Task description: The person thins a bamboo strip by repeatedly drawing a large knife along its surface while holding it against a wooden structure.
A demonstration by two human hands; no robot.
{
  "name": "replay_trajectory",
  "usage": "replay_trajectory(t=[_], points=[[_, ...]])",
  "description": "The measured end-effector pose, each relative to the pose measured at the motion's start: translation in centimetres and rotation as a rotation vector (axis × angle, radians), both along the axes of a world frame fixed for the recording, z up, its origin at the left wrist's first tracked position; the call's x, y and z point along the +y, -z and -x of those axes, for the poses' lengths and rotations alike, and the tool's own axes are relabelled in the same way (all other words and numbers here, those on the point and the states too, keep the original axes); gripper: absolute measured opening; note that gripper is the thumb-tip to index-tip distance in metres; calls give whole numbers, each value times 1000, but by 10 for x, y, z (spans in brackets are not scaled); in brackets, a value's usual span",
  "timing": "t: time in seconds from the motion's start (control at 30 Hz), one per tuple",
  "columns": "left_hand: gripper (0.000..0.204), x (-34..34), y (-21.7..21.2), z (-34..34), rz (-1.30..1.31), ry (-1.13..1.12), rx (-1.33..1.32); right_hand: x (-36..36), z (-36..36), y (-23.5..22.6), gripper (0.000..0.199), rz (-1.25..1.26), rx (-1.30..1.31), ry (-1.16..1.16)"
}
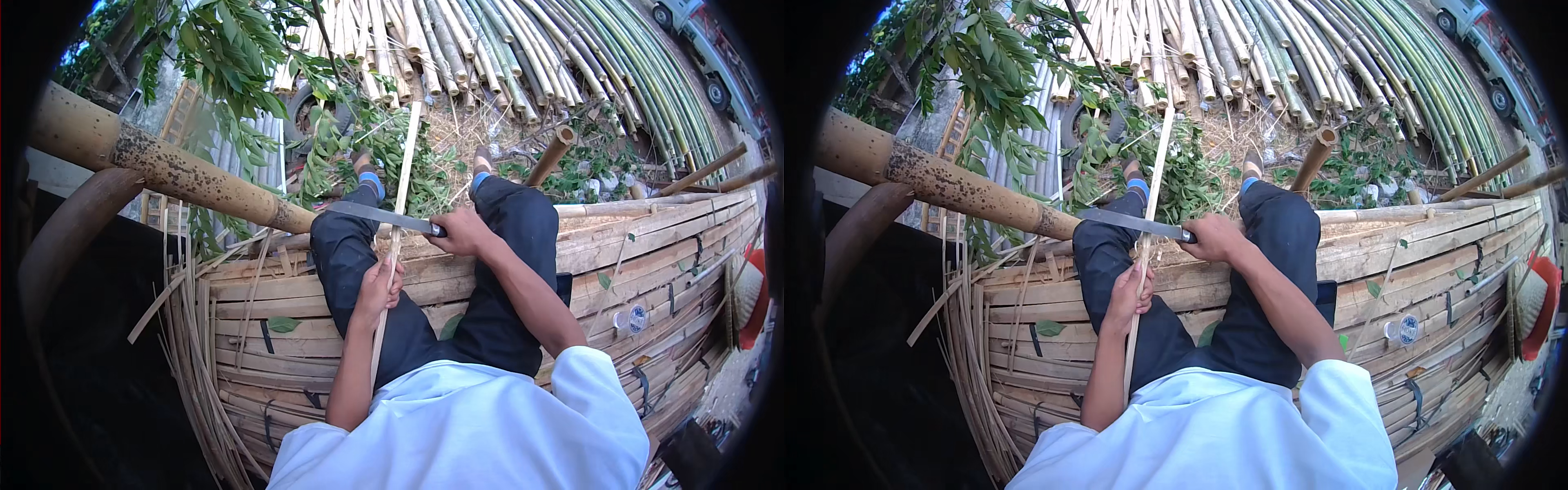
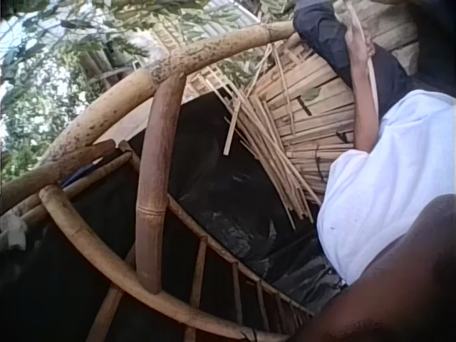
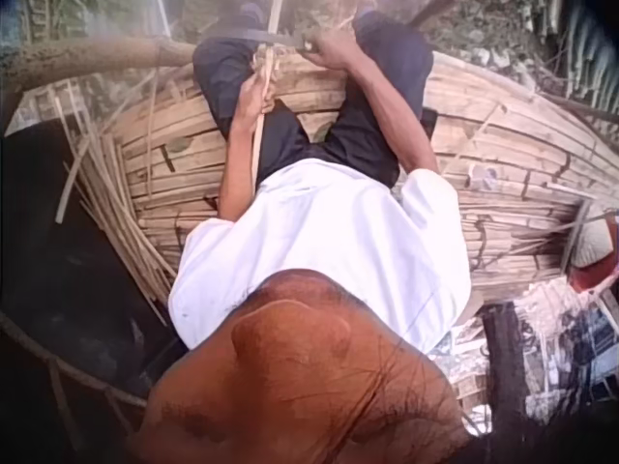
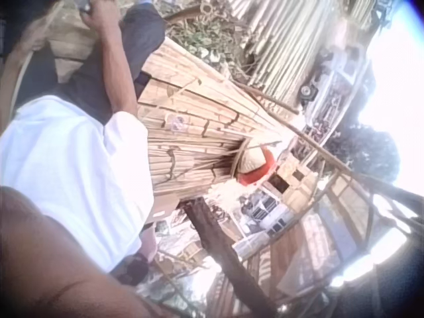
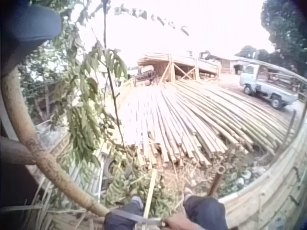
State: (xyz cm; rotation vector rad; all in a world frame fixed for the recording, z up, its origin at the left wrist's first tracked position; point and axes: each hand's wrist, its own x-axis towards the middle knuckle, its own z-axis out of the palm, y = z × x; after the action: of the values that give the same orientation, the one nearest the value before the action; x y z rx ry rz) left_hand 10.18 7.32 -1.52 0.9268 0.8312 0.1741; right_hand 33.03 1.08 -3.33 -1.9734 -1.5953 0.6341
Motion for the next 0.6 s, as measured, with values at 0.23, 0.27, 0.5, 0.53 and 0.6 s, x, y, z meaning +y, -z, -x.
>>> replay_trajectory(t=[0.23, 0.27, 0.5, 0.53, 0.6], points=[[28, -4, 5, -2, -87, -33, 14, 0, 24, -3, 27, 42, -154, -179], [28, -4, 7, -4, -90, -31, 13, -1, 25, -1, 27, 40, -155, -177], [30, -11, 14, -10, -213, -19, 150, -1, 16, 14, 31, -39, 37, -39], [32, -11, 15, -10, -245, -2, 168, 0, 14, 15, 33, -119, 158, 6], [34, -10, 14, -11, -244, 13, 164, 0, 10, 13, 34, -122, 245, 20]])
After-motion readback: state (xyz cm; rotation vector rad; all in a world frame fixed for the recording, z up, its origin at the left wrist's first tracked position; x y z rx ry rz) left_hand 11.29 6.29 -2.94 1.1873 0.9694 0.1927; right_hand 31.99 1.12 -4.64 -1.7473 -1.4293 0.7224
